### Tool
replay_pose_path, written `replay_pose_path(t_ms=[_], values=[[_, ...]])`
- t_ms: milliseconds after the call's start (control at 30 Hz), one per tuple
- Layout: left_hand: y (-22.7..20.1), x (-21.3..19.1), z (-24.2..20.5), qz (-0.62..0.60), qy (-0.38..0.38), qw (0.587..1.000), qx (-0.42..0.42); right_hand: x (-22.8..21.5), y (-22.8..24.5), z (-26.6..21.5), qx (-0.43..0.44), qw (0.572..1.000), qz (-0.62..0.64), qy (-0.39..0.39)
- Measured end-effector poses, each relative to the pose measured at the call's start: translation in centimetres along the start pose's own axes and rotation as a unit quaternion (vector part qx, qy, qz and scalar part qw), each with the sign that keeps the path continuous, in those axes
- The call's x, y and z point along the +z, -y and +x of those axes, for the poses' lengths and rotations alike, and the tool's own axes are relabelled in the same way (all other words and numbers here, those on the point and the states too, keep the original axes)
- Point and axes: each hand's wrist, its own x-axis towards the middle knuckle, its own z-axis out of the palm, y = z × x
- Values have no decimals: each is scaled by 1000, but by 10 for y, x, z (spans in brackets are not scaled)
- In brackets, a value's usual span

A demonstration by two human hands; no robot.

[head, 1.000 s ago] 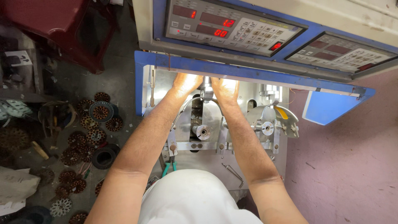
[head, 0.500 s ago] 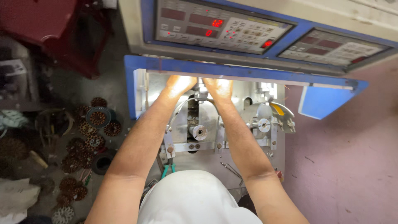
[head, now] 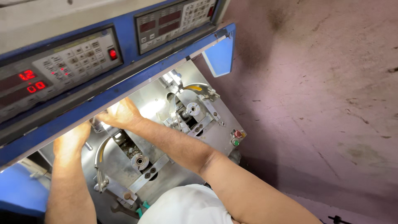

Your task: The person places a motor stator into a winding machine, secures it with a tool, and operates the machine to wind copper wire around the stator. The person then removes the stator, inspects it, and repeats the process with another stator.

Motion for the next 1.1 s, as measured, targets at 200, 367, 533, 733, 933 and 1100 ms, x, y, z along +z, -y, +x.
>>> replay_pose_path(t_ms=[200,367,533,733,933,1100], values=[[-6,-1,-1,-26,54,998,-37,0,7,2,103,994,-18,20],[-9,-2,1,-8,55,998,-39,3,4,4,103,992,-64,32],[-8,-2,1,-14,48,998,-44,0,6,2,75,997,-20,13],[-12,-3,1,-21,70,994,-77,1,1,3,81,994,-57,56],[-14,-4,2,-9,68,996,-63,-3,8,5,78,995,-45,30],[-7,0,3,-5,62,996,-60,-1,5,6,74,996,-45,27]])
